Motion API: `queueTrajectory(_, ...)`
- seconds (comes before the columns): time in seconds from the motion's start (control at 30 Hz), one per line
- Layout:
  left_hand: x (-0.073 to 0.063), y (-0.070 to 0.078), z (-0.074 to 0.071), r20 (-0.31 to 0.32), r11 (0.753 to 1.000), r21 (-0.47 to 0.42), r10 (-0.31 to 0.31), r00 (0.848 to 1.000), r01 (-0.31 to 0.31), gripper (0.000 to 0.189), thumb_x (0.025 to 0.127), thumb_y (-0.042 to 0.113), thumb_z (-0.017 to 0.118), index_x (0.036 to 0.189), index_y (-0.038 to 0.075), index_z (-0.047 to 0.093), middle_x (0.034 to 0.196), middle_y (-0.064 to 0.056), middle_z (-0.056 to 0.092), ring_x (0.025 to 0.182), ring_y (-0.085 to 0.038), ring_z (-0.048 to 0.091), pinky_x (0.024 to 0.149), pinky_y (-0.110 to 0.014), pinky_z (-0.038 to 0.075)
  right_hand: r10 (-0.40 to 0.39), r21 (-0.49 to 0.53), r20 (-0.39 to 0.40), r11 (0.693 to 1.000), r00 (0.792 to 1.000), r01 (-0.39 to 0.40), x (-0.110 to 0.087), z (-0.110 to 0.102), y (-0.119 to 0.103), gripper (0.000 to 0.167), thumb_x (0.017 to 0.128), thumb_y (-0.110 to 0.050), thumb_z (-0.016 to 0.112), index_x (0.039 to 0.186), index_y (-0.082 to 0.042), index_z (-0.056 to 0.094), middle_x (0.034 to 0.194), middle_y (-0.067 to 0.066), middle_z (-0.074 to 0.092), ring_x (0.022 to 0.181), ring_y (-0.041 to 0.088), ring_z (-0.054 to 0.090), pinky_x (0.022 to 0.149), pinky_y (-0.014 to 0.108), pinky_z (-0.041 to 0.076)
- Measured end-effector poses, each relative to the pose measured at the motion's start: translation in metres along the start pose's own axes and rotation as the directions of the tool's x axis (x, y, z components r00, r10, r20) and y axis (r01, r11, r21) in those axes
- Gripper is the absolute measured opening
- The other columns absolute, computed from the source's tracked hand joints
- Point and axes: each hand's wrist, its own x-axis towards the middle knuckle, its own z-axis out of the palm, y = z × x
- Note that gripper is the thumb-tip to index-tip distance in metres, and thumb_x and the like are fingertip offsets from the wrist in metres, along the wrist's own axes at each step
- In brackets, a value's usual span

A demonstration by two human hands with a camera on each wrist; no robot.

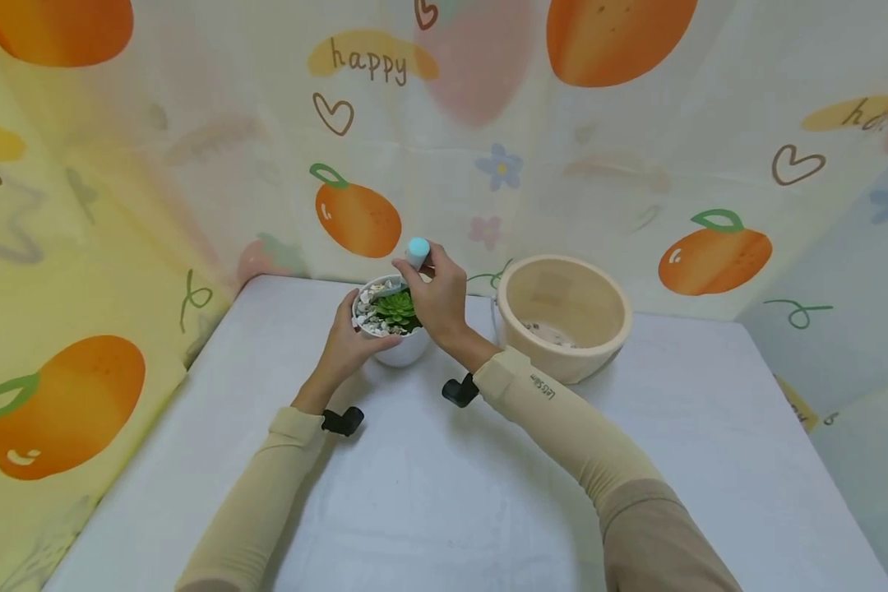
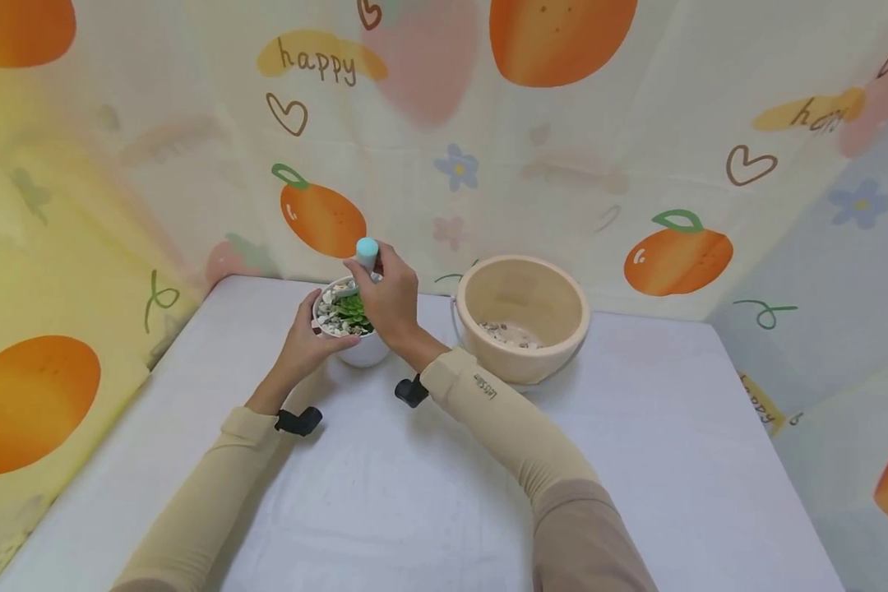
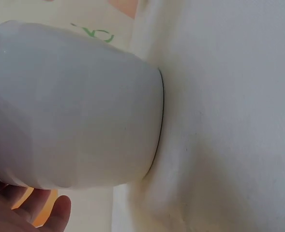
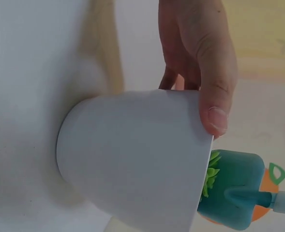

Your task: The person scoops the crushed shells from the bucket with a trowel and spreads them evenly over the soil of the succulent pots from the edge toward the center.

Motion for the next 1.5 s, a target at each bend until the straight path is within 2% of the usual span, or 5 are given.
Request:
queueTrajectory(0.57, 0.006, -0.005, -0.008, 0.048, 0.999, 0.043, -0.018, 0.999, 0.016, 0.112, 0.078, 0.03, 0.082, 0.157, 0.011, 0.005, 0.162, -0.015, 0.013, 0.146, -0.032, 0.022, 0.116, -0.055, 0.029, 0.03, 0.053, 0.053, 0.998, 0.998, -0.033, 0.004, -0.004, 0.003, 0.032, 0.088, -0.014, 0.072, 0.11, 0.007, 0.062, 0.1, 0.018, 0.07, 0.093, 0.027, 0.071, 0.085, 0.026, 0.057)
queueTrajectory(0.93, 0.007, -0.007, -0.003, 0.049, 1.0, -0.016, 0.004, 0.999, -0.003, 0.107, 0.08, 0.026, 0.08, 0.157, 0.013, 0.006, 0.161, -0.013, 0.017, 0.146, -0.03, 0.024, 0.114, -0.056, 0.029, 0.155, 0.064, 0.056, 0.985, 0.986, -0.158, 0.015, -0.019, 0.003, 0.032, 0.089, -0.019, 0.072, 0.109, 0.004, 0.064, 0.099, 0.017, 0.071, 0.096, 0.026, 0.07, 0.083, 0.031, 0.058)
queueTrajectory(1.2, -0.006, 0.019, -0.004, 0.067, 0.999, -0.043, -0.017, 0.998, 0.02, 0.103, 0.082, 0.016, 0.076, 0.156, 0.003, 0.006, 0.16, -0.019, 0.015, 0.146, -0.035, 0.021, 0.115, -0.058, 0.026, 0.251, 0.006, 0.027, 0.968, 0.968, -0.252, 0.017, -0.029, 0.002, 0.029, 0.087, -0.027, 0.074, 0.103, -0.003, 0.067, 0.092, 0.014, 0.072, 0.09, 0.023, 0.069, 0.081, 0.033, 0.056)
queueTrajectory(1.33, -0.013, 0.031, -0.006, 0.066, 0.999, -0.04, -0.019, 0.998, 0.021, 0.101, 0.082, 0.015, 0.075, 0.155, 0.002, 0.006, 0.16, -0.02, 0.015, 0.146, -0.035, 0.022, 0.116, -0.057, 0.026, 0.252, 0.019, -0.004, 0.968, 0.968, -0.251, 0.018, -0.032, 0.002, 0.03, 0.087, -0.027, 0.075, 0.102, -0.003, 0.067, 0.088, 0.014, 0.07, 0.085, 0.023, 0.068, 0.076, 0.03, 0.055)
queueTrajectory(1.5, 0.0, 0.006, -0.006, 0.051, 0.999, -0.045, -0.001, 0.999, 0.003, 0.105, 0.08, 0.019, 0.079, 0.157, 0.009, 0.008, 0.16, -0.015, 0.017, 0.146, -0.032, 0.023, 0.115, -0.056, 0.027, 0.253, 0.024, -0.052, 0.967, 0.966, -0.252, 0.021, -0.036, 0.001, 0.028, 0.086, -0.027, 0.076, 0.099, -0.004, 0.067, 0.087, 0.013, 0.069, 0.082, 0.022, 0.066, 0.075, 0.027, 0.053)
